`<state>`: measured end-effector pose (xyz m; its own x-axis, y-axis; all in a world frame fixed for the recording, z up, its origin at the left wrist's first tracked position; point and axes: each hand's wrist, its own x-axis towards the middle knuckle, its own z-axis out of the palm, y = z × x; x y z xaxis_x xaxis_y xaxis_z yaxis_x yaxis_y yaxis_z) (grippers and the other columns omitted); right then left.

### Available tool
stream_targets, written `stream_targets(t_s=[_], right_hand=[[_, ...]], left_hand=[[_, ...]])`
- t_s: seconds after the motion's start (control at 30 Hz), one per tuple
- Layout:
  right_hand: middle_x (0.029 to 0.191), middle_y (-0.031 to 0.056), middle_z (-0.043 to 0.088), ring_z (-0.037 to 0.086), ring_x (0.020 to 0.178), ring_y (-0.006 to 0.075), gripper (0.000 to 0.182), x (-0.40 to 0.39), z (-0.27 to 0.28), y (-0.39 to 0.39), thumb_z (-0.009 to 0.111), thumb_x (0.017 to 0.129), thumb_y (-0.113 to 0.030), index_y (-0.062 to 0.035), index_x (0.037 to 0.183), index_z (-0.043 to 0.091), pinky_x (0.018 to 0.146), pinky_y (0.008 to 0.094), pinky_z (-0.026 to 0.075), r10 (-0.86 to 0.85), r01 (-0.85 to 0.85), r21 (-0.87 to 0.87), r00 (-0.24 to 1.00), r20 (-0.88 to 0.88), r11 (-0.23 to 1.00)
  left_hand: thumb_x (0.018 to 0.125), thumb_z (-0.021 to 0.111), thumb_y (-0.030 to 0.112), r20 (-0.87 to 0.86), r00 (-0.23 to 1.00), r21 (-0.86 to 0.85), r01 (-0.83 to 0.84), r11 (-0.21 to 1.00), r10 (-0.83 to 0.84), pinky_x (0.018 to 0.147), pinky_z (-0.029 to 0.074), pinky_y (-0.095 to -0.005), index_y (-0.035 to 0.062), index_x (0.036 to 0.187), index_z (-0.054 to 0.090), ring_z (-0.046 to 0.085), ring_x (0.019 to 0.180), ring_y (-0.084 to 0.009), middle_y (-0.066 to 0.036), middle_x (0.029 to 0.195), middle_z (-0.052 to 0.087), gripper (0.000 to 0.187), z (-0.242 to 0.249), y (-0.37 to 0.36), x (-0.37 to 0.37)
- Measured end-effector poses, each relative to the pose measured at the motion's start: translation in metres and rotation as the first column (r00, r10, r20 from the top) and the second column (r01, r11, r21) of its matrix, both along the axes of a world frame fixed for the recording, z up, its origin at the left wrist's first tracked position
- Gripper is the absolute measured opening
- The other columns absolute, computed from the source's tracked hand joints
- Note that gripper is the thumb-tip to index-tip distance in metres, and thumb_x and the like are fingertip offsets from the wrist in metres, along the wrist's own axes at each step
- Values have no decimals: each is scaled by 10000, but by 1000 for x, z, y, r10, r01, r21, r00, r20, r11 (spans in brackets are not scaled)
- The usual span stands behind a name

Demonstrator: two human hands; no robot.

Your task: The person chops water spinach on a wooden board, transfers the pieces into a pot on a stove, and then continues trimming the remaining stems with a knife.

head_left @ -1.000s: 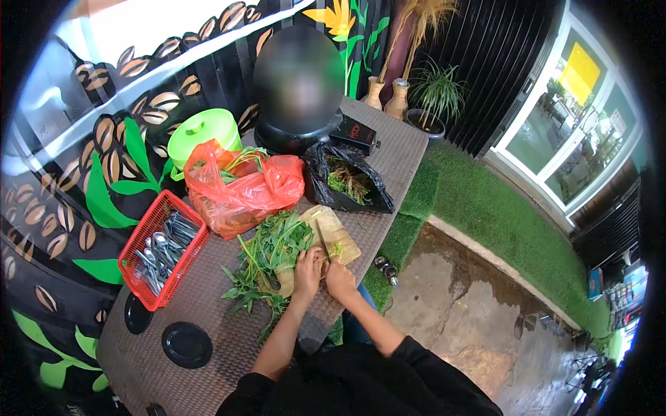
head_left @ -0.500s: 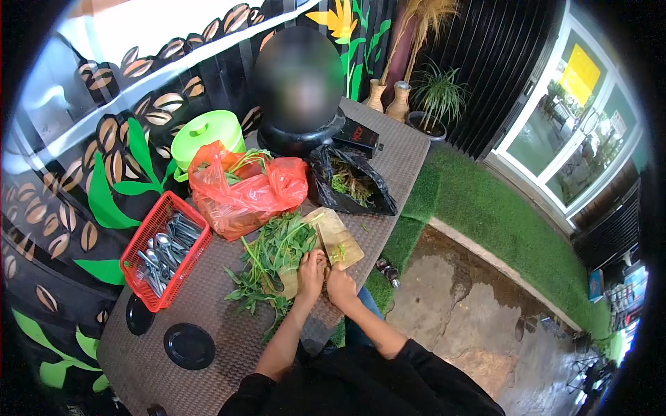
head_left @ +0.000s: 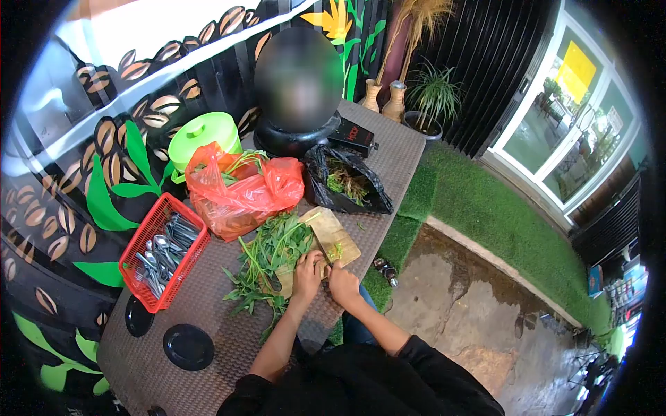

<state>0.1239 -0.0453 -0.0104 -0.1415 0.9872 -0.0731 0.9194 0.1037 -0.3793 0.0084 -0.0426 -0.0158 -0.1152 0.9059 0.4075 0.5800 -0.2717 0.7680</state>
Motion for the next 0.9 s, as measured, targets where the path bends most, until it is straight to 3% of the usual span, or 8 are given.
stream_targets(t_s=[0.23, 0.3, 0.33, 0.4, 0.7, 0.9], right_hand=[[691, 205, 635, 640, 628, 370, 351, 20, 7, 12, 417, 931, -341, 5, 938, 479, 560, 452, 519, 33, -33, 17, 999, 16, 999], [699, 205, 636, 641, 633, 369, 346, 21, 9, 12, 416, 931, -335, 5, 947, 476, 557, 455, 518, 44, -45, 23, 998, 46, 999], [699, 205, 636, 641, 633, 369, 346, 21, 9, 11, 416, 931, -335, 5, 947, 476, 557, 455, 518, 44, -45, 22, 998, 46, 999], [702, 203, 637, 642, 641, 374, 342, 20, 9, 7, 412, 933, -331, 6, 945, 472, 555, 456, 518, 45, -45, -6, 999, 26, 999], [749, 241, 639, 656, 702, 367, 308, 7, 0, 28, 440, 907, -262, 26, 1012, 466, 593, 436, 538, 42, -43, -30, 998, -37, 999], [737, 240, 630, 641, 683, 397, 329, -5, -4, 5, 405, 932, -300, 25, 961, 451, 571, 462, 525, -49, 48, -80, 999, -7, 996]], left_hand=[[751, 594, -58, 96, 994, -59, -45, 997, 51, 716, 466, -363, 6, 937, 589, 583, 808, -273, -112, 761, 623, 197, 0, 10, 7], [795, 573, 1, -77, 996, -81, -56, 995, 49, 760, 449, -395, 3, 893, 604, 539, 891, -307, -135, 876, 603, 103, -1, 12, 7], [795, 573, 1, -77, 996, -82, -56, 995, 50, 760, 449, -395, 3, 893, 604, 539, 891, -307, -135, 876, 603, 103, -1, 12, 7], [793, 570, 19, -150, 987, 36, -59, 998, 64, 791, 426, -387, 5, 857, 617, 512, 892, -308, -126, 871, 593, 80, -3, 11, 7], [803, 551, 38, -179, 982, 46, -49, 998, 57, 794, 408, -396, 7, 851, 615, 502, 891, -309, -127, 885, 580, 86, -7, 10, 8], [805, 552, 41, -152, 986, 62, -62, 996, 71, 819, 408, -406, -7, 851, 605, 501, 907, -312, -133, 895, 579, 84, -8, 10, 9]])
